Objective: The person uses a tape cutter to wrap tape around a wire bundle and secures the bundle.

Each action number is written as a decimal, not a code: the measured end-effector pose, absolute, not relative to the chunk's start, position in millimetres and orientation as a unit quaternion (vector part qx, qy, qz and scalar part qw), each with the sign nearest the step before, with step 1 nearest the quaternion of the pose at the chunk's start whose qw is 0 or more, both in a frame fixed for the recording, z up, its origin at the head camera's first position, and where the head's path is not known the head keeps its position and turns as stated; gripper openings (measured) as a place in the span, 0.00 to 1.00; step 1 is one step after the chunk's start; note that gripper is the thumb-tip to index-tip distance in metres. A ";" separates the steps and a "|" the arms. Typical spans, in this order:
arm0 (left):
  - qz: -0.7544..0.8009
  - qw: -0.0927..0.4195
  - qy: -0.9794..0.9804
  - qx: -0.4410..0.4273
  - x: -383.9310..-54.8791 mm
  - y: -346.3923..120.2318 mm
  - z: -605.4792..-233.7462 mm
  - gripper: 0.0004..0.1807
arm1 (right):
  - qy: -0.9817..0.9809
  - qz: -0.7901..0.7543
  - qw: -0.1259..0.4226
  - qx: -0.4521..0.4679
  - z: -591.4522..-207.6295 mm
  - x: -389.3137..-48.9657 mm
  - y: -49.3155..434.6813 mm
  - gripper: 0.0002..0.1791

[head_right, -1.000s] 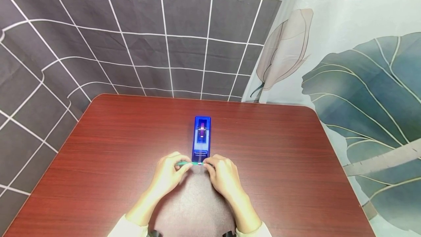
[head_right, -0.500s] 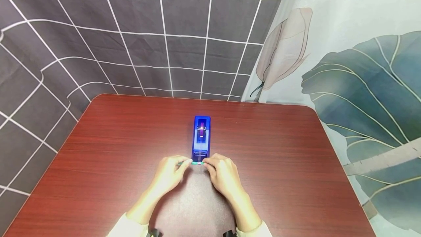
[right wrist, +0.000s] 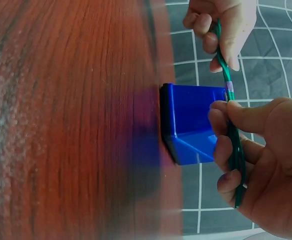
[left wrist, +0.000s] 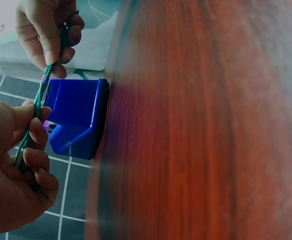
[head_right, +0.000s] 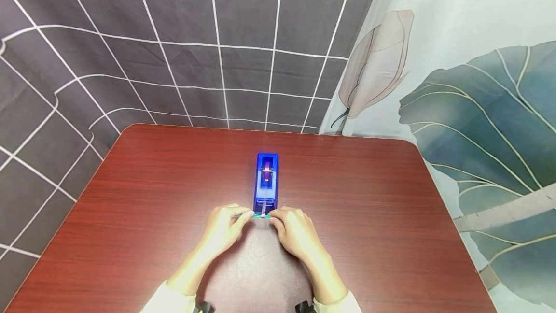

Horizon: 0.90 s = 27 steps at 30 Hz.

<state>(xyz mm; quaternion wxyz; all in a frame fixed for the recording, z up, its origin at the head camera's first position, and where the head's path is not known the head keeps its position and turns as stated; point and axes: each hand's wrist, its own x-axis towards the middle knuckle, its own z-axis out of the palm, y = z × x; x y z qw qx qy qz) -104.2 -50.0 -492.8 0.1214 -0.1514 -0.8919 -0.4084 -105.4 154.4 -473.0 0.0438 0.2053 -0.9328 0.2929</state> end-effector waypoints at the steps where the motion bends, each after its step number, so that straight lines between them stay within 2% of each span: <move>1: -0.409 0.121 -0.892 -0.150 -104.2 -49.8 -493.0 0.08 | -0.934 0.293 0.043 0.201 -472.7 -105.3 154.8 0.05; 6: -0.419 0.118 -0.889 -0.144 -105.0 -49.7 -494.3 0.06 | -0.939 0.293 0.038 0.177 -472.3 -106.6 156.2 0.03; 11: -0.425 0.123 -0.885 -0.144 -105.7 -49.5 -495.0 0.07 | -0.941 0.298 0.031 0.157 -471.1 -106.9 154.8 0.12; 13: -0.425 0.128 -0.884 -0.146 -105.7 -49.3 -495.1 0.07 | -0.941 0.299 0.032 0.152 -470.7 -106.6 154.0 0.12; 20: -0.425 0.132 -0.884 -0.143 -105.6 -49.7 -492.8 0.06 | -0.938 0.312 0.053 0.140 -470.9 -105.4 152.3 0.05; 27: -0.425 0.130 -0.885 -0.140 -107.0 -50.1 -491.9 0.06 | -0.935 0.316 0.067 0.143 -471.0 -105.5 152.6 0.03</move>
